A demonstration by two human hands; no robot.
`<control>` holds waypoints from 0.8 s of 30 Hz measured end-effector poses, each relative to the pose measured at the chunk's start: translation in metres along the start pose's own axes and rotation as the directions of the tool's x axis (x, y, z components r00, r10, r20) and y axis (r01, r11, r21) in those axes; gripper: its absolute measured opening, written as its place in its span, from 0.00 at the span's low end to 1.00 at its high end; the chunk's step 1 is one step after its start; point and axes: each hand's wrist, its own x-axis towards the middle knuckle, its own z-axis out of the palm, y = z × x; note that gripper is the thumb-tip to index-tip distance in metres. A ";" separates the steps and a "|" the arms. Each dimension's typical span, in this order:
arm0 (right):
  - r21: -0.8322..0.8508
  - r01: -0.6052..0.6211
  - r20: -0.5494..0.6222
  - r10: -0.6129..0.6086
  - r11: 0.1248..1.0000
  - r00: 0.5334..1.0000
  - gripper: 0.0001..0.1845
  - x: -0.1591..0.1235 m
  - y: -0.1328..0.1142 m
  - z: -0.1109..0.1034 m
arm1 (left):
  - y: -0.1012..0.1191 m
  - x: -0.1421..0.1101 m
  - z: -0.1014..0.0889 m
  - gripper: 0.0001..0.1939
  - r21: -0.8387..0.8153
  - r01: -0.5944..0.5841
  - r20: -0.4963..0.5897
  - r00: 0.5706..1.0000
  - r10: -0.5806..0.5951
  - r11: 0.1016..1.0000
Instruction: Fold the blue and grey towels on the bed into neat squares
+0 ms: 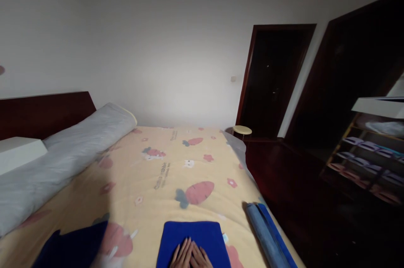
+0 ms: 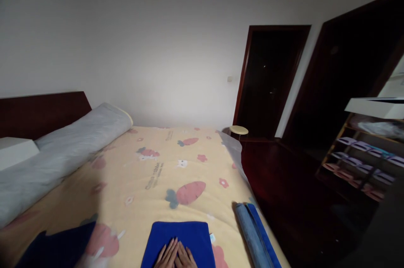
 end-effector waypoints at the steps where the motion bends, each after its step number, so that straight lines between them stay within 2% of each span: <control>1: 0.031 -0.003 0.043 0.002 1.000 0.999 0.25 0.005 0.007 -0.006 | -0.005 0.005 -0.004 0.34 -0.006 -0.019 -0.012 1.000 0.019 1.000; 3: 0.077 -0.100 0.139 0.088 0.992 0.986 0.28 0.006 0.025 -0.024 | -0.020 0.008 -0.016 0.32 -0.009 0.004 -0.035 0.999 -0.004 1.000; 5: 0.062 -0.315 0.225 0.294 0.947 0.929 0.28 0.000 0.044 -0.045 | -0.036 0.006 -0.029 0.29 0.005 0.160 -0.056 0.986 -0.159 0.987; 7: 0.018 -0.505 0.266 0.483 0.863 0.834 0.29 -0.009 0.059 -0.061 | -0.047 0.004 -0.038 0.27 0.031 0.376 -0.065 0.925 -0.374 0.926; 8: 0.003 -0.559 0.273 0.537 0.829 0.798 0.30 -0.013 0.064 -0.066 | -0.050 0.004 -0.042 0.27 0.045 0.455 -0.061 0.890 -0.452 0.889; 10: -0.011 -0.603 0.276 0.582 0.797 0.765 0.31 -0.019 0.069 -0.069 | -0.050 0.005 -0.046 0.28 0.068 0.528 -0.037 0.849 -0.526 0.847; 14: -0.030 -0.620 0.287 0.601 0.784 0.746 0.31 -0.017 0.067 -0.066 | -0.043 0.010 -0.056 0.28 0.098 0.535 0.032 0.841 -0.540 0.839; 17: -0.047 -0.624 0.329 0.602 0.780 0.727 0.32 -0.007 0.065 -0.072 | -0.041 0.016 -0.073 0.29 0.155 0.535 0.108 0.827 -0.552 0.831; 19: -0.077 -0.646 0.339 0.629 0.760 0.700 0.32 0.000 0.061 -0.078 | -0.036 0.020 -0.086 0.29 0.198 0.505 0.109 0.841 -0.531 0.840; 21: -0.108 -0.679 0.296 0.675 0.727 0.676 0.32 0.005 0.049 -0.081 | -0.025 0.021 -0.094 0.29 0.210 0.471 0.073 0.866 -0.494 0.857; 23: -0.092 -0.680 0.227 0.680 0.727 0.697 0.31 0.004 0.029 -0.075 | -0.005 0.018 -0.091 0.29 0.164 0.423 0.072 0.896 -0.438 0.891; 24: -0.064 -0.656 0.197 0.654 0.752 0.731 0.31 0.001 0.017 -0.069 | 0.008 0.014 -0.085 0.29 0.122 0.390 0.089 0.911 -0.402 0.912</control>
